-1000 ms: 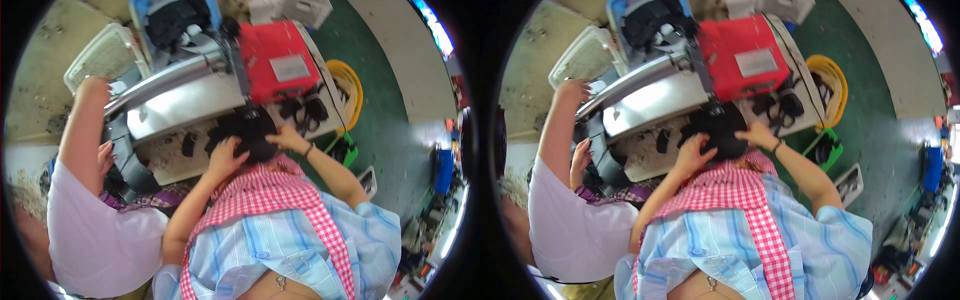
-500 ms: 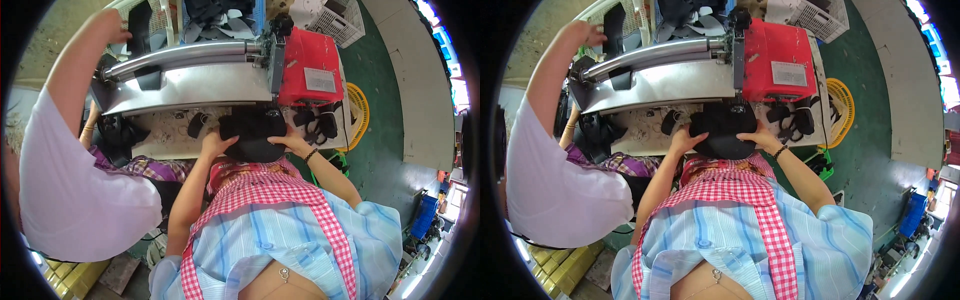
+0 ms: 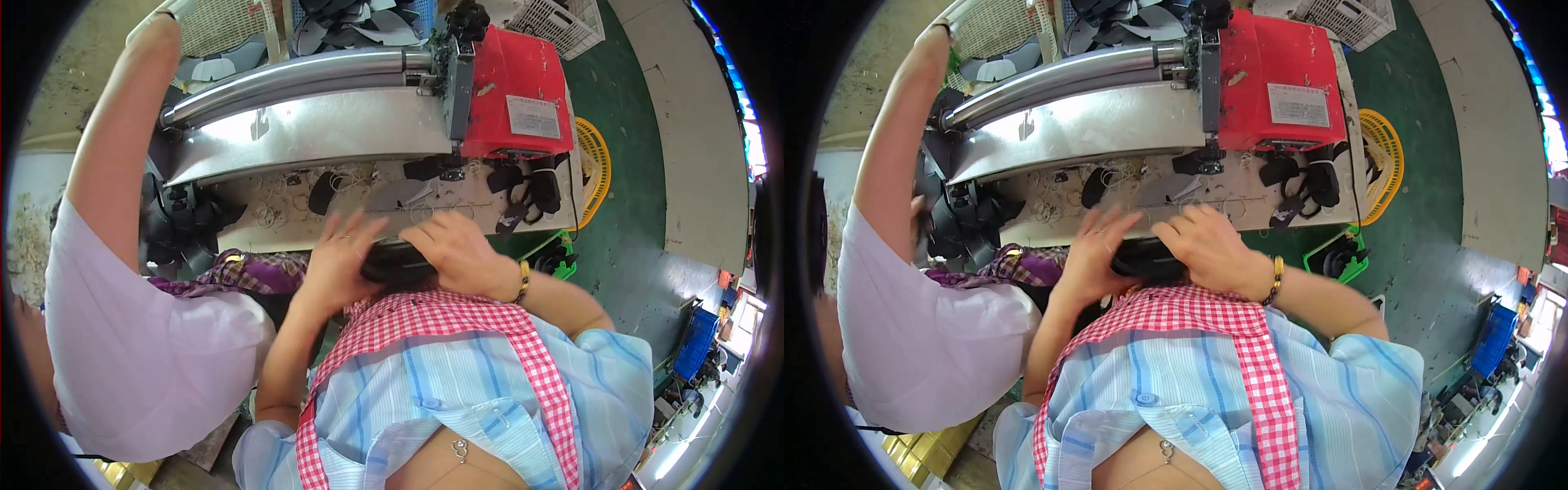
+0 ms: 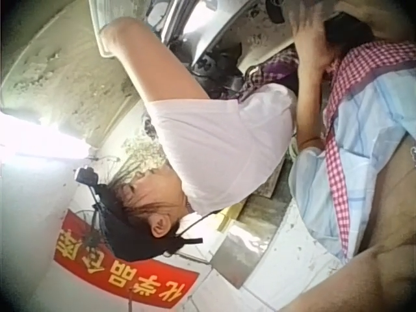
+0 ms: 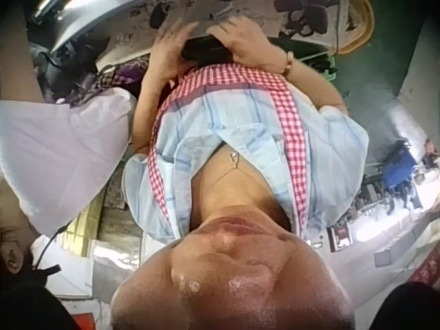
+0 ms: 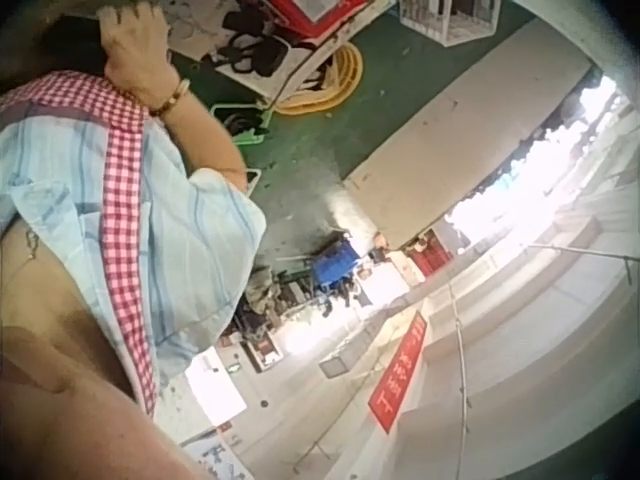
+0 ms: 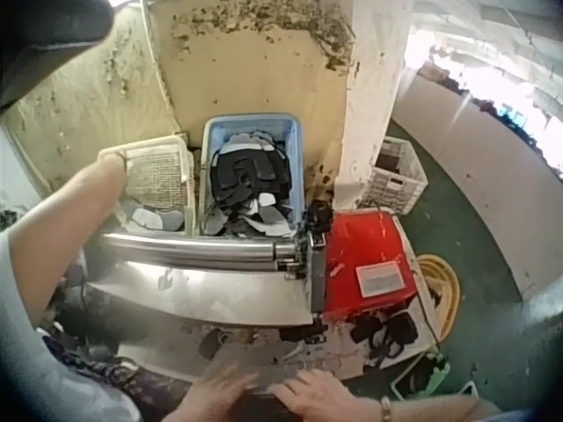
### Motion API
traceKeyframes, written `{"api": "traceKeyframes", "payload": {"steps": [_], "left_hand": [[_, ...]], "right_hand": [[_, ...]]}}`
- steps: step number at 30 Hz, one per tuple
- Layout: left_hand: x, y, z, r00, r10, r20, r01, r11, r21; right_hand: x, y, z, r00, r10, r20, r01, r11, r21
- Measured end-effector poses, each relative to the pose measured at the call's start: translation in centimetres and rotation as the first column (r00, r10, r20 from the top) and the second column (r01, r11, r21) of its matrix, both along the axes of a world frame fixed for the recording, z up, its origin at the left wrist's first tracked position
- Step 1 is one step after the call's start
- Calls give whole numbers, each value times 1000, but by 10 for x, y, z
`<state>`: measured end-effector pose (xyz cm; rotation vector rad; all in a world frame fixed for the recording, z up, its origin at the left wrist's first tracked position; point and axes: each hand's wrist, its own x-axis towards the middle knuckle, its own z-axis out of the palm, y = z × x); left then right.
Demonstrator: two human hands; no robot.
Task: Feeding shoe components through a gluing machine to apply adhesive for assembly.
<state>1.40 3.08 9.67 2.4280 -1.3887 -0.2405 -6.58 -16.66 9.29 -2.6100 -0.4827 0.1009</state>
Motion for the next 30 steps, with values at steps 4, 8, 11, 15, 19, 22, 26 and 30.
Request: {"api": "traceKeyframes", "payload": {"steps": [4,8,11,15,19,22,26,30], "left_hand": [[8,23,-56,280,112,-953,-528,848,-56],[3,30,-161,201,240,-950,-782,624,-7],[3,28,-147,487,584,-649,-746,665,39],[10,9,-119,723,672,-163,-690,715,-112],[30,8,-142,575,691,-437,-802,581,-138],[25,18,-133,290,378,-879,-904,410,-122],[22,48,-141,263,328,-907,-778,628,1],[33,42,-136,405,331,-853,-659,752,-21]], "right_hand": [[50,4,22,993,111,46,-110,994,-26],[45,3,-37,977,53,206,-69,995,70],[15,-10,-92,985,-154,74,150,987,59],[15,-13,-128,886,-463,-12,459,873,168],[10,-30,-133,855,-482,-192,519,804,291],[-7,-58,-129,639,-517,-569,753,570,328],[-20,-76,-139,890,-385,242,451,819,-354],[6,-64,-151,721,-641,-264,674,737,52]]}}
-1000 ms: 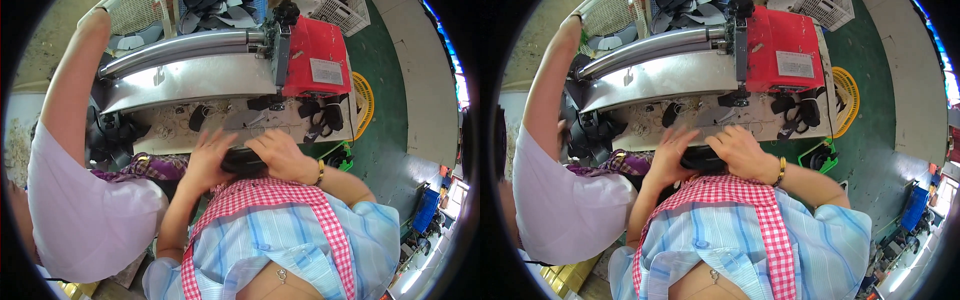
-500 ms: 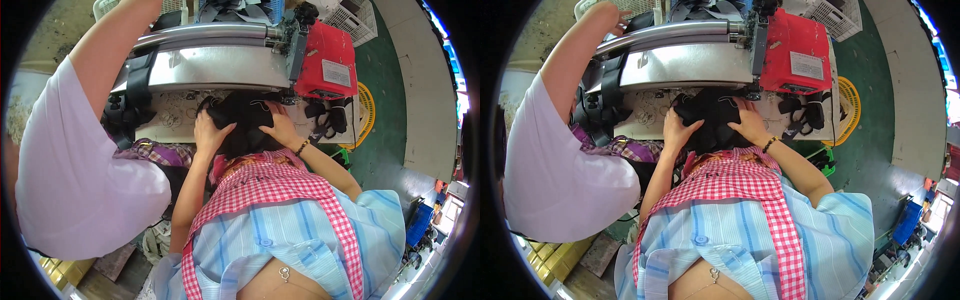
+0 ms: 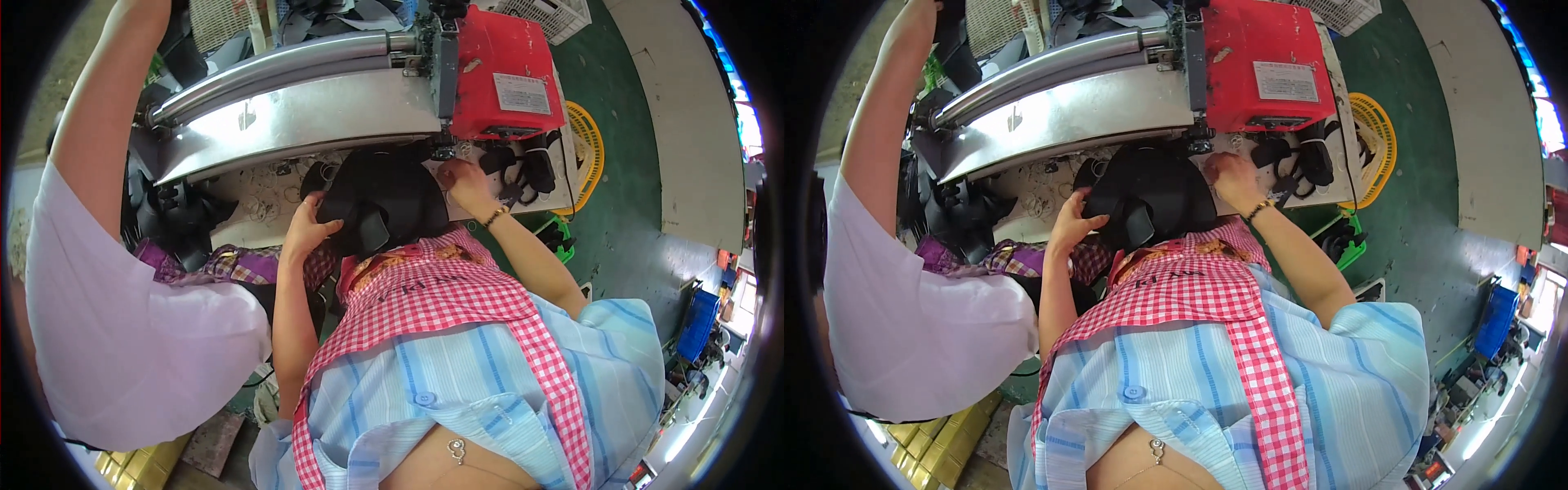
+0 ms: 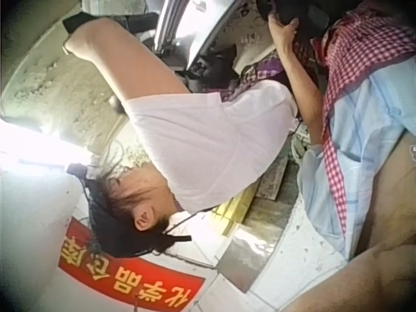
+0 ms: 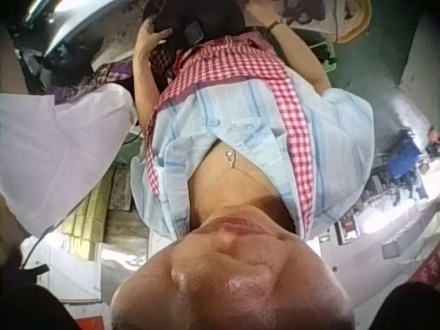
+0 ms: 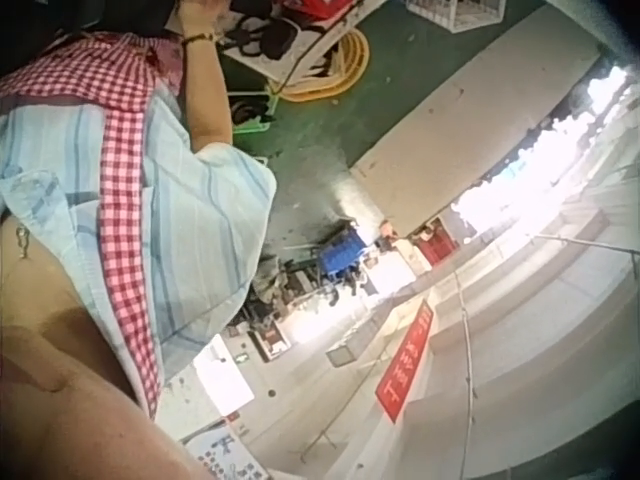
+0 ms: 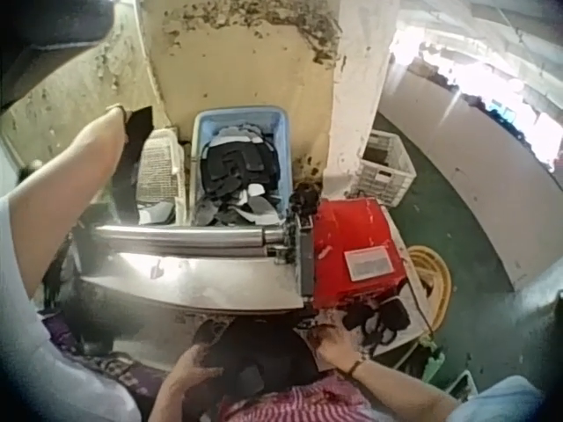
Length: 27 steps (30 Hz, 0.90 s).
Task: Feeding shoe components through a gluing machine to apply adhesive for assembly.
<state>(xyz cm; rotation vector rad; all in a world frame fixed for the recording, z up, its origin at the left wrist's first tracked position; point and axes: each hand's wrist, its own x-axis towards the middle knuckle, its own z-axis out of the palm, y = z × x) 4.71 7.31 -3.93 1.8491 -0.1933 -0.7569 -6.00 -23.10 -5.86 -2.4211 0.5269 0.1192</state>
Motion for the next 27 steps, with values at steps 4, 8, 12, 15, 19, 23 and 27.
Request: {"api": "traceKeyframes", "payload": {"steps": [4,8,12,15,19,23,27], "left_hand": [[8,-41,27,858,-336,389,81,836,543],[-6,-52,-12,804,-205,558,-22,928,373],[2,-30,-27,909,-109,402,47,986,161],[-6,-29,-20,934,-72,349,8,983,182],[-11,-39,7,768,-287,573,-36,873,486],[-19,-86,106,732,-387,561,406,909,96],[-22,-73,76,926,-353,-132,288,889,-355]], "right_hand": [[11,-1,-50,983,153,103,-118,951,-284],[18,13,-42,997,45,-64,-40,996,79],[12,14,-31,999,24,-36,-14,969,246],[-2,2,-6,993,-95,73,63,931,361],[-30,-32,62,955,139,262,-120,989,-85],[-24,-21,156,878,372,302,-451,855,257],[-5,-14,175,947,141,288,-289,765,575]]}}
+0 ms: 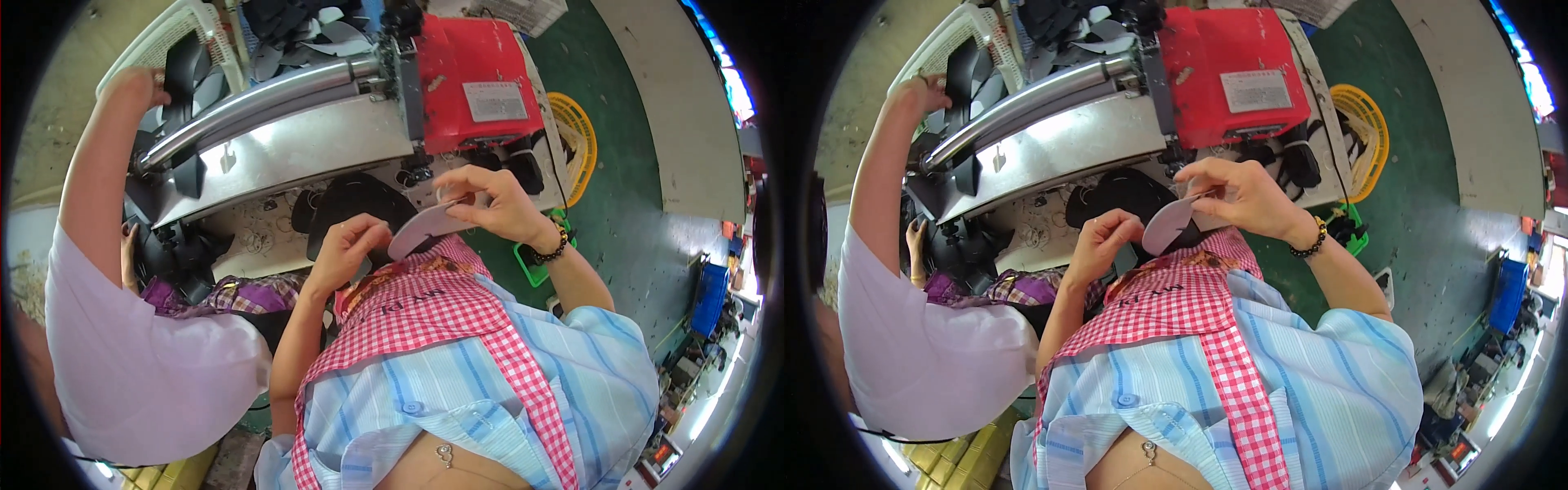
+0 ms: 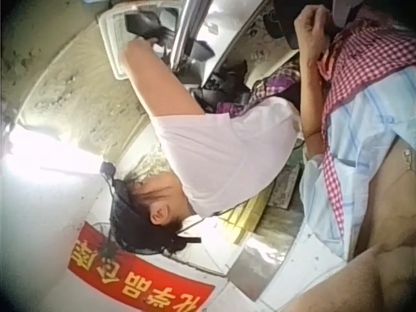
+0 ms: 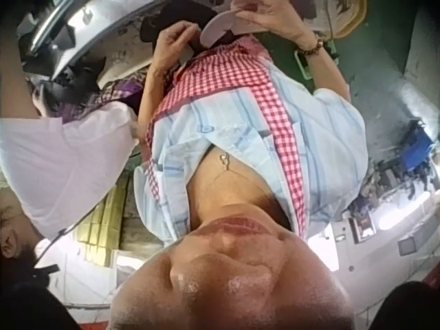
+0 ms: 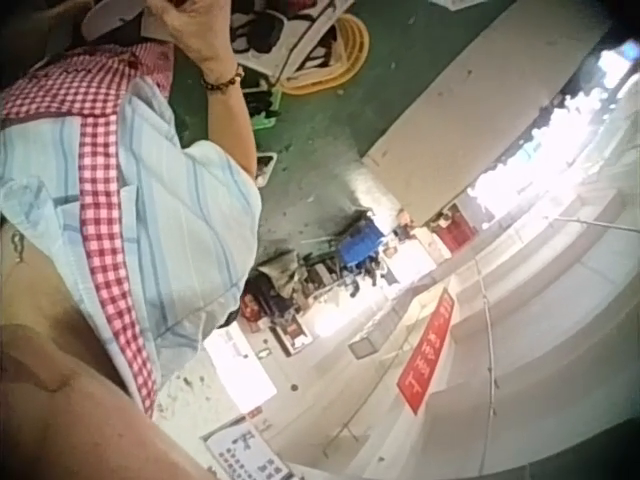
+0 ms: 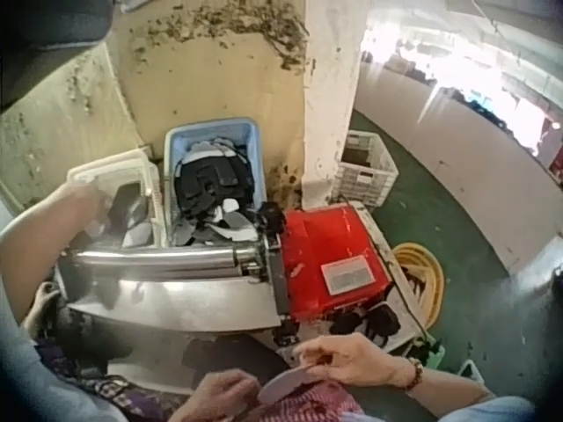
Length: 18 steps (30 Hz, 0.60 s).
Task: Feeding shoe components through a gluing machine to apply adhesive for assembly.
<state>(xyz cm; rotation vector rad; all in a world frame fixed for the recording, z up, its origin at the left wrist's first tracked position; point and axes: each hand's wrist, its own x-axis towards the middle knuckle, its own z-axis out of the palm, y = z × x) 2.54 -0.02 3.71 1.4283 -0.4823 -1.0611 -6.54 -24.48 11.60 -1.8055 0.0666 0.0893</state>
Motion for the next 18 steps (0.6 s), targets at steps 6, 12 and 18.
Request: {"api": "traceKeyframes", "payload": {"steps": [6,12,18], "left_hand": [[-3,13,2,952,278,130,-279,960,-14],[-8,10,11,952,41,303,-48,999,18],[50,35,55,835,443,-327,-424,896,129]], "right_hand": [[-23,-2,-94,957,-40,-288,98,976,192],[10,22,-26,974,103,-199,-73,985,153],[52,-17,35,980,157,126,-56,816,-576]]}}
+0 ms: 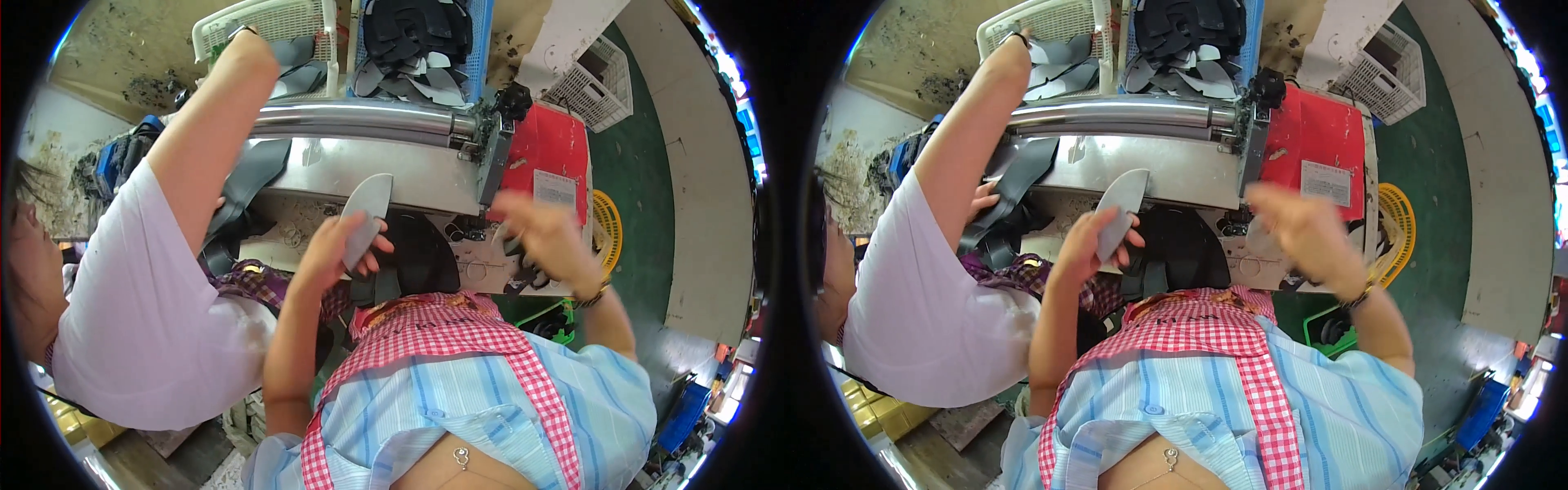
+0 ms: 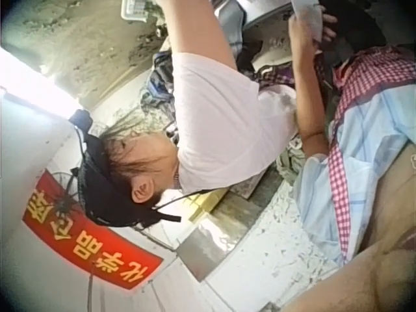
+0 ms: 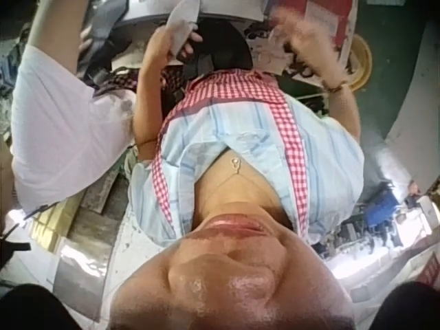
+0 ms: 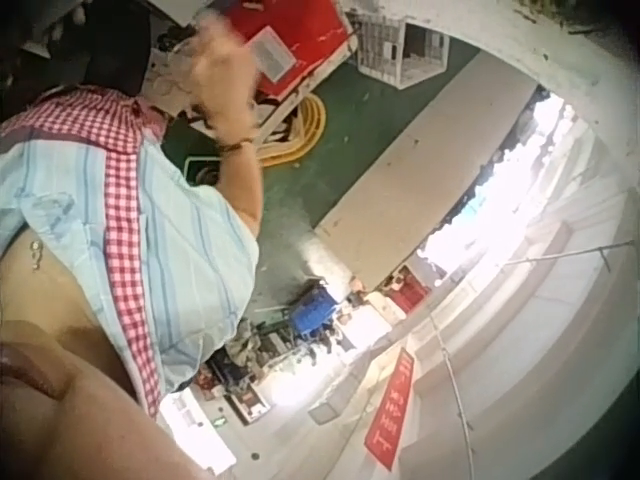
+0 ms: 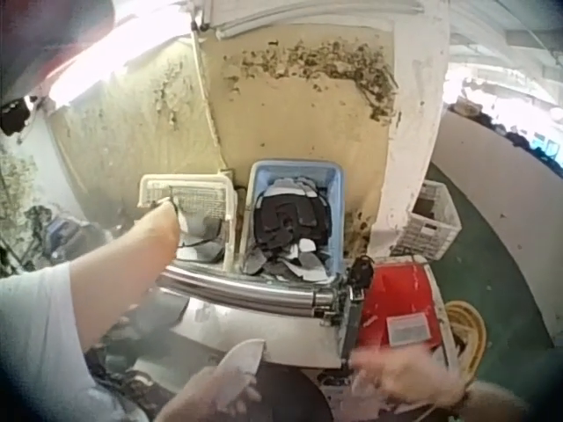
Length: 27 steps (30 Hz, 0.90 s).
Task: Feeding shoe components through a gluing machine to apply adhesive for assembly.
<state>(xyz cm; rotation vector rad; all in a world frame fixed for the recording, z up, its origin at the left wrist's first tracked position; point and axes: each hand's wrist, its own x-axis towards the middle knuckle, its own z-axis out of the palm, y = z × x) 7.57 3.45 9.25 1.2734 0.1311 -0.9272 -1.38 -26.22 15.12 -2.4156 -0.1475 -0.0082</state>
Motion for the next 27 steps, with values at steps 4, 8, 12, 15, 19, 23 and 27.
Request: {"api": "traceKeyframes", "payload": {"steps": [4,8,12,15,19,23,27], "left_hand": [[51,-11,-13,987,6,-161,-2,1000,21],[100,-47,-18,958,164,-237,-152,986,68],[74,-38,-17,988,105,115,-132,955,264],[53,-34,4,985,91,145,-120,972,204],[72,-62,42,945,282,-164,-310,933,-182],[63,-54,27,912,410,-32,-408,893,-188],[53,-35,1,990,-65,129,29,964,264]], "right_hand": [[137,-30,73,857,283,431,-31,863,-504],[299,-10,25,710,667,-225,-674,551,-493],[343,18,-82,636,457,-622,-659,741,-131],[321,25,-27,616,492,-615,-650,759,-44],[287,35,13,689,715,119,-675,693,-253],[210,46,67,573,819,-27,-720,488,-493],[274,-43,64,784,603,144,-464,724,-510]]}}
